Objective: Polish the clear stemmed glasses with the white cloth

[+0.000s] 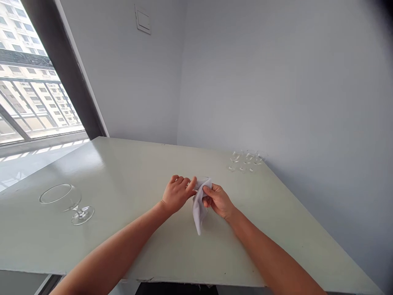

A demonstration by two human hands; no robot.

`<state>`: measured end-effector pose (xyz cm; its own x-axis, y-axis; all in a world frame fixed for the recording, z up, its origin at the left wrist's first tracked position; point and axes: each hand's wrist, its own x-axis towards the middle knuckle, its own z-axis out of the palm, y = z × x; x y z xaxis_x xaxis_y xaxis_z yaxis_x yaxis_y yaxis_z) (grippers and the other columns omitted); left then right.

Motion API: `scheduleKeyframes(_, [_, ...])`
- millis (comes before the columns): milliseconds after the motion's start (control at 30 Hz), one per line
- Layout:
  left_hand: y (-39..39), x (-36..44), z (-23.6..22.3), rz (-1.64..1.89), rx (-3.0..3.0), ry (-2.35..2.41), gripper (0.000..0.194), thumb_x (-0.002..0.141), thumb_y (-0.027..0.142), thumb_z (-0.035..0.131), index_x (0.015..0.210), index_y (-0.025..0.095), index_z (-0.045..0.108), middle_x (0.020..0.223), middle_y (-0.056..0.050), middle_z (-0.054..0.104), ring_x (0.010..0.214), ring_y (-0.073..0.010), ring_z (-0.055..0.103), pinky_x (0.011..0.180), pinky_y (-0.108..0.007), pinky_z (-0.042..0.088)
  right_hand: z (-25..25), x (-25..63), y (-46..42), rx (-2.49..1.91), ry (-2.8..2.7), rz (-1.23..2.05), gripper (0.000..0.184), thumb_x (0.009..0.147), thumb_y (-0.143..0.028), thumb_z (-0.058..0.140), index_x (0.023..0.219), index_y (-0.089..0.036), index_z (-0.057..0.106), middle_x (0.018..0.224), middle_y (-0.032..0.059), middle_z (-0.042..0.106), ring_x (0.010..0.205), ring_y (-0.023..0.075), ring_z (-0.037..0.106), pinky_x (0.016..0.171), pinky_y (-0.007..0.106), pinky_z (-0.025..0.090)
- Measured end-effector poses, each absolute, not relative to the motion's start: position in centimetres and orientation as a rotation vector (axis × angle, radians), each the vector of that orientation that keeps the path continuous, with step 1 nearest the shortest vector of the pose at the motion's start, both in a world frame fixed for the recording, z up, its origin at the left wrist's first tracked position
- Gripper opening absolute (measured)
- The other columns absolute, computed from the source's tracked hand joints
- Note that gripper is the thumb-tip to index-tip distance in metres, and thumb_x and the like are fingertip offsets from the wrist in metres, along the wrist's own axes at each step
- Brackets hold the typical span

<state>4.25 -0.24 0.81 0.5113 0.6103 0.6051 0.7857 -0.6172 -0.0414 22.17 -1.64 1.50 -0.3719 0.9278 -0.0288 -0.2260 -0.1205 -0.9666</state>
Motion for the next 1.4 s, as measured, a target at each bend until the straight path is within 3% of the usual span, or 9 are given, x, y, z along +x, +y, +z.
scheduleKeyframes(133, [-0.2, 3.4, 2.3, -0.783, -2.972, -1.471, 0.047, 0.081, 0.055, 0.038, 0.111, 0.019, 0.047, 0.070, -0.002, 0.061, 0.062, -0.0153, 0.056, 0.061, -0.028, 0.039, 3.1, 23.5, -1.9, -0.882, -1.643, 1.622, 0.028, 0.074, -0.040, 0.059, 0.077, -0.013, 0.057, 0.065, 0.0029, 0.063, 0.048, 0.0134, 0.060, 0.047, 0.024, 0.042])
scheduleKeyframes(267, [-0.5, 3.0, 3.2, -0.515, -3.703, -1.480, 0.053, 0.085, 0.056, 0.020, 0.095, 0.017, 0.054, 0.066, -0.001, 0.061, 0.053, -0.0108, 0.055, 0.052, -0.022, 0.041, 3.7, 24.7, -1.5, -0.816, -1.790, 1.785, 0.032, 0.073, -0.042, 0.059, 0.080, -0.010, 0.059, 0.068, 0.0049, 0.065, 0.050, 0.0156, 0.061, 0.048, 0.026, 0.046])
scheduleKeyframes(333, [-0.6, 3.3, 3.0, -0.602, -3.498, -1.589, 0.053, 0.086, 0.053, 0.017, 0.096, 0.018, 0.055, 0.069, -0.003, 0.062, 0.056, -0.0120, 0.057, 0.055, -0.024, 0.042, 3.2, 24.7, -1.2, -0.845, -1.702, 1.762, 0.035, 0.074, -0.044, 0.057, 0.082, -0.010, 0.060, 0.068, 0.0055, 0.065, 0.048, 0.0149, 0.061, 0.046, 0.025, 0.044])
scheduleKeyframes(500, [-0.8, 4.5, 1.3, -0.680, -2.671, -1.390, 0.049, 0.085, 0.046, 0.036, 0.121, 0.014, 0.042, 0.071, -0.007, 0.063, 0.069, -0.0191, 0.059, 0.072, -0.035, 0.039, 1.4, 23.5, -0.6, -0.902, -1.373, 1.677, 0.037, 0.075, -0.048, 0.056, 0.080, -0.011, 0.059, 0.063, 0.0040, 0.063, 0.046, 0.0128, 0.059, 0.043, 0.021, 0.039])
scheduleKeyframes(700, [-0.7, 4.5, 1.3, -0.784, -2.763, -1.728, 0.048, 0.081, 0.052, 0.039, 0.121, 0.025, 0.038, 0.062, 0.004, 0.058, 0.055, -0.0122, 0.054, 0.051, -0.021, 0.034, 1.9, 24.2, -0.4, -0.853, -1.465, 1.460, 0.034, 0.081, -0.048, 0.046, 0.075, -0.015, 0.056, 0.060, 0.0010, 0.057, 0.047, 0.0116, 0.053, 0.045, 0.024, 0.037])
scheduleKeyframes(833, [-1.0, 4.8, 1.5, -0.966, -2.835, -1.872, 0.053, 0.080, 0.056, 0.037, 0.123, 0.024, 0.036, 0.060, 0.007, 0.055, 0.053, -0.0105, 0.050, 0.050, -0.020, 0.034, 2.3, 24.3, -0.5, -0.960, -1.549, 0.867, 0.023, 0.076, -0.042, 0.056, 0.075, -0.020, 0.060, 0.092, 0.0038, 0.054, 0.069, 0.0125, 0.051, 0.059, 0.026, 0.043])
scheduleKeyframes(933, [-1.2, 5.2, 1.2, -1.017, -2.823, -1.885, 0.053, 0.079, 0.054, 0.039, 0.123, 0.024, 0.035, 0.062, 0.007, 0.055, 0.053, -0.0100, 0.050, 0.051, -0.020, 0.035, 2.2, 23.7, -0.8, -0.996, -1.443, 0.685, 0.022, 0.075, -0.042, 0.056, 0.074, -0.020, 0.060, 0.105, 0.0044, 0.047, 0.079, 0.0139, 0.050, 0.063, 0.026, 0.044])
scheduleKeyframes(1167, [-1.5, 5.4, 0.5, -1.030, -2.643, -1.866, 0.050, 0.080, 0.051, 0.041, 0.123, 0.026, 0.036, 0.064, 0.005, 0.058, 0.058, -0.0108, 0.053, 0.051, -0.020, 0.034, 2.8, 24.0, -1.2, -1.042, -0.931, 1.122, 0.033, 0.077, -0.053, 0.048, 0.087, -0.022, 0.053, 0.065, -0.0016, 0.052, 0.059, 0.0153, 0.051, 0.055, 0.030, 0.044])
scheduleKeyframes(1400, [-1.2, 5.3, 0.0, -0.944, -2.433, -1.816, 0.054, 0.079, 0.056, 0.040, 0.122, 0.023, 0.038, 0.064, 0.002, 0.062, 0.058, -0.0135, 0.055, 0.054, -0.023, 0.034, 2.4, 22.5, -1.9, -0.953, -1.078, 1.167, 0.040, 0.078, -0.048, 0.050, 0.110, -0.023, 0.051, 0.097, 0.0045, 0.057, 0.079, 0.0178, 0.055, 0.065, 0.030, 0.046])
